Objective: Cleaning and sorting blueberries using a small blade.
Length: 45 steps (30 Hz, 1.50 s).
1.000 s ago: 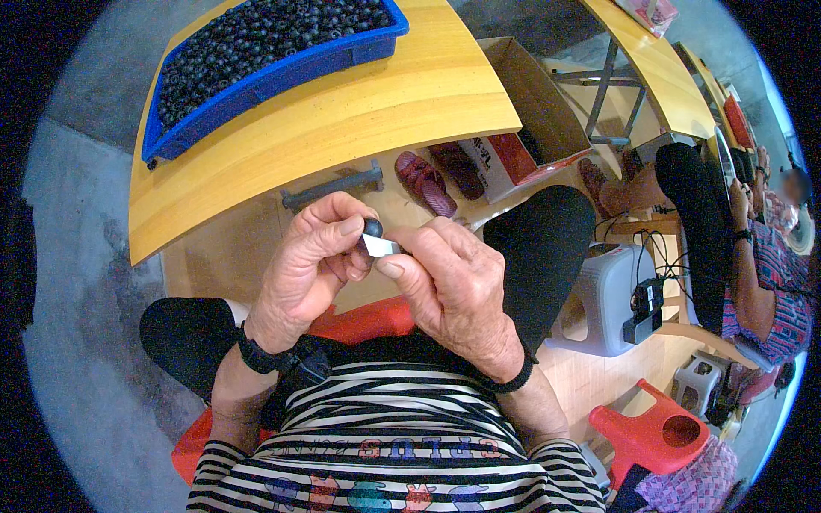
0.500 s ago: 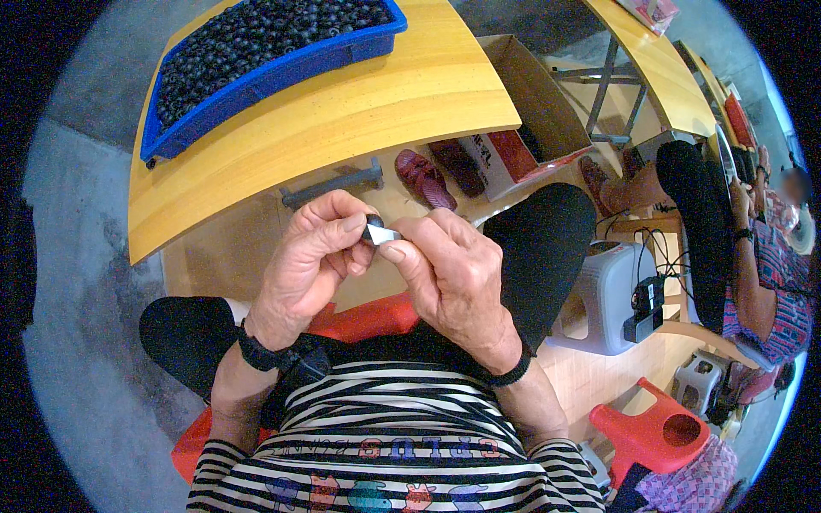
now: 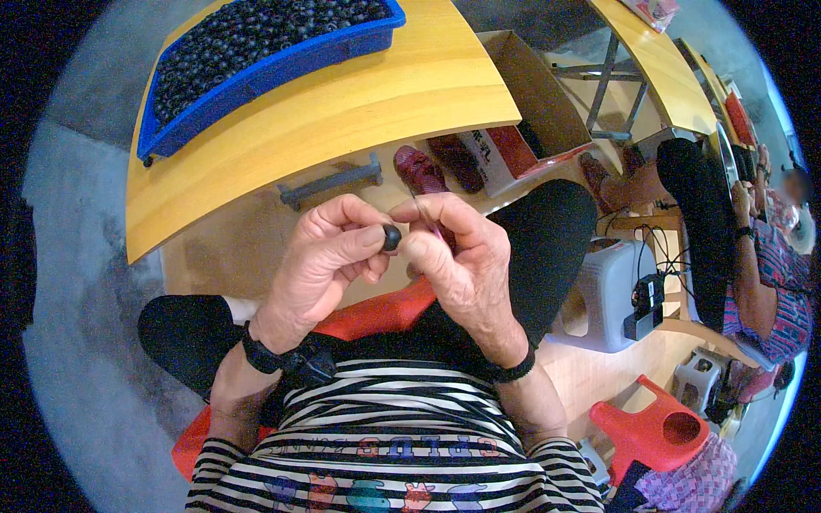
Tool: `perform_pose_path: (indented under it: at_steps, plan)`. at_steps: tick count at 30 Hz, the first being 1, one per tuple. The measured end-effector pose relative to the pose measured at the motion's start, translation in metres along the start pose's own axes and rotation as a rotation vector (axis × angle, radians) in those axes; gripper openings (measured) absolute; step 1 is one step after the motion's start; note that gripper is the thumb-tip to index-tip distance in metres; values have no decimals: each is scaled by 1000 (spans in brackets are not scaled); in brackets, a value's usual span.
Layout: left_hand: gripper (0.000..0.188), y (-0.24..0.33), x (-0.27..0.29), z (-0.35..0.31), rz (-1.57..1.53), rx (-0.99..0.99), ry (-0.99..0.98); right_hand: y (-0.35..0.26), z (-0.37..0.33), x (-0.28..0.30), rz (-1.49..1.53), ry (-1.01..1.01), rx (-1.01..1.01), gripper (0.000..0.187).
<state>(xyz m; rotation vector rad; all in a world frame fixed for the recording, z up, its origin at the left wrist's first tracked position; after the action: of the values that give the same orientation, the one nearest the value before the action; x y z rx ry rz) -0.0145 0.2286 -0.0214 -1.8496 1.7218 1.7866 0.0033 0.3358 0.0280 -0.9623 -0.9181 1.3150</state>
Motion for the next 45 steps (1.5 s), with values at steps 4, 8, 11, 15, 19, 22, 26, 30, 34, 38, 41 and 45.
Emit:
perform_pose_path:
  at_steps: [4, 8, 11, 15, 19, 22, 26, 30, 34, 38, 41, 45]
  plan:
    - [11, 8, -2, -5, 113, -77, 84, 7, -3, -4, -4, 12, -52, 22]
    - [10, 9, -1, -6, 108, -119, 64, 14, -9, -11, 251, 63, -197, 17]
    - [9, 10, -3, -6, 84, -133, 40, 29, -14, -11, 355, 84, -253, 19]
    - [8, 10, -2, -5, 71, -131, 45, 31, -15, -13, 387, 108, -286, 22]
    - [8, 4, 6, -2, 39, -70, 90, 33, -17, -14, 407, 110, -317, 22]
    - [9, 7, 4, -1, 50, -107, 55, 29, -15, -11, 252, 109, -269, 22]
    - [9, 9, 3, -3, 88, -129, 79, 30, -16, -10, 264, 100, -280, 21]
    - [9, 8, 4, -4, 108, -125, 92, 31, -16, -9, 327, 114, -254, 21]
    - [10, 7, 5, -4, 91, -114, 85, 30, -16, -9, 352, 129, -251, 20]
    - [10, 6, 5, -3, 37, -88, 74, 32, -17, -9, 401, 155, -280, 19]
    - [10, 8, 2, -3, 29, -83, 60, 29, -18, -8, 383, 160, -303, 18]
    - [9, 9, 1, -3, 52, -95, 53, 22, -14, -7, 228, 137, -245, 18]
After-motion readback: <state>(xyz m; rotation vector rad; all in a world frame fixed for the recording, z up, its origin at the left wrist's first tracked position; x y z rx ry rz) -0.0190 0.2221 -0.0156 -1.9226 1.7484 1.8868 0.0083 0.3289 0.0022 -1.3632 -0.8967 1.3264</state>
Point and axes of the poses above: each hand's wrist, its own z-axis towards the middle knuckle, its own x-axis out of the back of the hand, y = z × x, the point moved 10 cm from there along z, towards the middle knuckle, and after that the axes turned 12 degrees about x, right-handed, at the moved point
